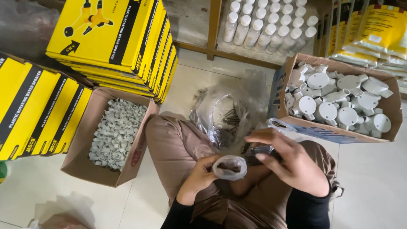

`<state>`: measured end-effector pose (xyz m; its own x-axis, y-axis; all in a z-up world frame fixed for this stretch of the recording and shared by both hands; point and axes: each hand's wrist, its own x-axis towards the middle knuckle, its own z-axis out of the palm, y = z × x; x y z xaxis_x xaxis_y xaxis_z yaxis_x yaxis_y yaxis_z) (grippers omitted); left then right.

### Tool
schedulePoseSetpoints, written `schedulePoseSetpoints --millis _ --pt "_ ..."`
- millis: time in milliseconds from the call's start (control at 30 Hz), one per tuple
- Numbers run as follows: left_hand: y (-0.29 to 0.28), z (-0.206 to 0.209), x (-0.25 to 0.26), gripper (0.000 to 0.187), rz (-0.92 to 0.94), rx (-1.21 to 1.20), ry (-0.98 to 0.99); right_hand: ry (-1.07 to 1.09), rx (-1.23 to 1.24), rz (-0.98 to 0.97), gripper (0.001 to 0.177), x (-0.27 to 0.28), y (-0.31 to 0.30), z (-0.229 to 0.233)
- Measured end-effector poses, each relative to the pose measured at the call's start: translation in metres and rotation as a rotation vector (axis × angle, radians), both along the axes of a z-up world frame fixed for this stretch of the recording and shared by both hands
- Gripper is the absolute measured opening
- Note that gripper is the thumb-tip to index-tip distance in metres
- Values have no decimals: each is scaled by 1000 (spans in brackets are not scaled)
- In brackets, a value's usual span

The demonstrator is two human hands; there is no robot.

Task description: Bagging small metal components into individual plastic bags while sitting on the floor.

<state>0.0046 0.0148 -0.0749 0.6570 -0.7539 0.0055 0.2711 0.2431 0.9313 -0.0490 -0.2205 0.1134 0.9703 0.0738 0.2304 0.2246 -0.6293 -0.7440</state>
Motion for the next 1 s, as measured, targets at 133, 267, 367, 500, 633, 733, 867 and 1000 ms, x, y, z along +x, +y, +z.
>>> schedulePoseSetpoints --millis 133,267,367,500,633,733,867,1000 --pt "-2 -23 2 46 -7 58 19 389 -112 67 38 41 -13 -93" --pt "-12 -39 23 83 -47 79 27 617 -232 -22 40 97 -34 -234" --pt "-33 -82 47 81 -10 -12 290 636 -453 36 58 153 -42 -300" --pt "-67 -83 95 103 36 -39 367 172 -479 130 37 229 -31 -333" --pt "-61 -179 130 125 250 105 421 151 -292 99 32 263 -21 -286" --pt "-59 -172 129 133 260 109 403 412 -228 94 29 262 -21 -330" --pt "-65 -178 122 138 214 44 302 601 -616 -46 15 263 -34 -542" --pt "-63 -169 125 133 218 101 370 449 -626 29 32 251 -21 -425"
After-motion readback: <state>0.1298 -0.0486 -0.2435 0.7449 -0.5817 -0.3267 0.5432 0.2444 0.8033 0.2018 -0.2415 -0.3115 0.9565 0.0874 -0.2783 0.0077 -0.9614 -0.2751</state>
